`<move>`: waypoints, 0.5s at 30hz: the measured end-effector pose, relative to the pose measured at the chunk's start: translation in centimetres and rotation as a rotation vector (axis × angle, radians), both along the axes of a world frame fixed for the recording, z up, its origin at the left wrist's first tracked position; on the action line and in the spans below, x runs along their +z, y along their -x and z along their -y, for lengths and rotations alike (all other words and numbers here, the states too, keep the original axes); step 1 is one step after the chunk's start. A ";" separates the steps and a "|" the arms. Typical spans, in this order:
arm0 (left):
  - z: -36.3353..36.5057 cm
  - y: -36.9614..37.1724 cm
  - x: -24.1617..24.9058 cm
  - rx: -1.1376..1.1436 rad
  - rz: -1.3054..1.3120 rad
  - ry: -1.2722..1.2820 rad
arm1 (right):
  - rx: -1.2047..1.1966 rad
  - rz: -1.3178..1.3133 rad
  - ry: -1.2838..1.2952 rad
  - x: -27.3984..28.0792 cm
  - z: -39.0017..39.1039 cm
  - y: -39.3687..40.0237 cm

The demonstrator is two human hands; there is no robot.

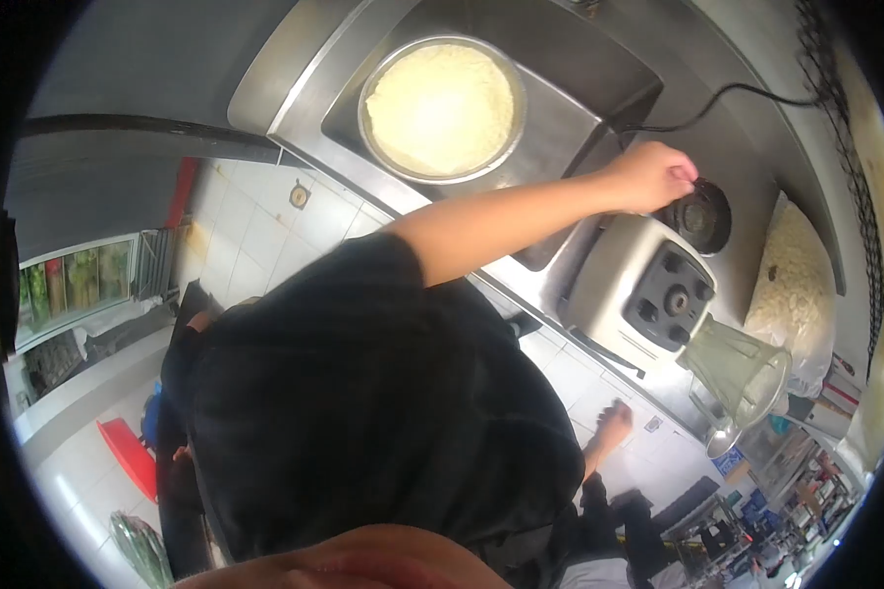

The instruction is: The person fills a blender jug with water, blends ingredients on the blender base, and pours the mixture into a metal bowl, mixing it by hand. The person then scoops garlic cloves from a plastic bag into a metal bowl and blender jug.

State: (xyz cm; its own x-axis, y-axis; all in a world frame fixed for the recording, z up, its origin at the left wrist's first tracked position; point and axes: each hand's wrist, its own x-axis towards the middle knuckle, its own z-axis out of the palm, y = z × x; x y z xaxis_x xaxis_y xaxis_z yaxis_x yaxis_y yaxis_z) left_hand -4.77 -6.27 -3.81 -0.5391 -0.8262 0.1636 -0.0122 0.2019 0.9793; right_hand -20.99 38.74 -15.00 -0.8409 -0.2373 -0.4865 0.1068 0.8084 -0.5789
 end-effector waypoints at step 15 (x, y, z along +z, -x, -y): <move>8.4 -36.4 -15.1 0.019 1.193 0.427 | 1.026 0.393 -0.154 -6.8 6.5 -11.3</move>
